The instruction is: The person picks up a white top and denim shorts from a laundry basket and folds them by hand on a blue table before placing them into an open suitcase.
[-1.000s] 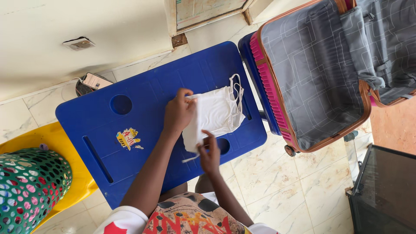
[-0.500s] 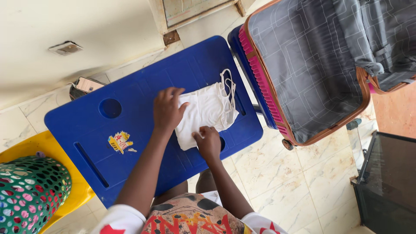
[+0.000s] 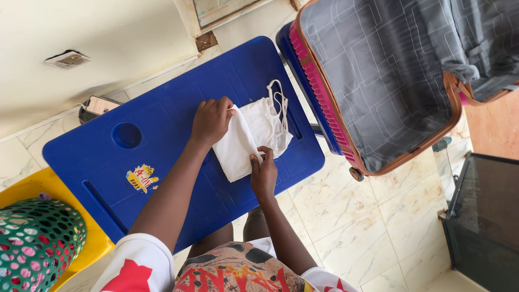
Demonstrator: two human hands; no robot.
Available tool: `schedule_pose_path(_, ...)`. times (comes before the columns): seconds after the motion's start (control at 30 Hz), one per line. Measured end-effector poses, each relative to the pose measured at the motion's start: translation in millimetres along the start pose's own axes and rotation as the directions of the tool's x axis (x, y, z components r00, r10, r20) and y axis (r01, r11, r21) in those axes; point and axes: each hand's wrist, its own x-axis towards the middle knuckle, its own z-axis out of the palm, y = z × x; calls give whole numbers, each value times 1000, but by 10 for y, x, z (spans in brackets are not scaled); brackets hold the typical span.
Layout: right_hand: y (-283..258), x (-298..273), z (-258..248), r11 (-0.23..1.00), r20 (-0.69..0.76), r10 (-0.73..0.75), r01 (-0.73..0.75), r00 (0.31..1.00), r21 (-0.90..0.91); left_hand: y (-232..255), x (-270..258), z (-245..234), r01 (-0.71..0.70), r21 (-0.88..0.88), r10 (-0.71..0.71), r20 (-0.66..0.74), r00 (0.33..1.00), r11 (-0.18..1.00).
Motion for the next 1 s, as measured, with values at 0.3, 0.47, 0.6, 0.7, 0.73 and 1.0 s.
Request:
schedule_pose_path(0.3,108,-101,140,939,-156,-118,59,981,-340,16,33,109,-13,-71,12,-7,1000,997)
schedule_pose_path(0.47,27,-347,363,828,94,-323,329,942,-454,148,4,-37,-391,149,398,-21,917,908)
schedule_pose_path(0.6,-25,-539,503,861,205,-163,240,965,-449,25,-209,-137,-575,43,544,278,792,817)
schedule_pose_path(0.7,61,-518,504,866,185,-103,179,977,-466,-122,-280,-330,-599,80,518,422,744,797)
schedule_pose_path(0.73,117,-502,493,861,178,-100,175,979,-478,-184,-251,-386,-612,120,504,457,733,782)
schedule_pose_path(1.0,292,-499,226,791,182,-257,315,949,-524,-195,-395,-368,-650,207,513,462,724,731)
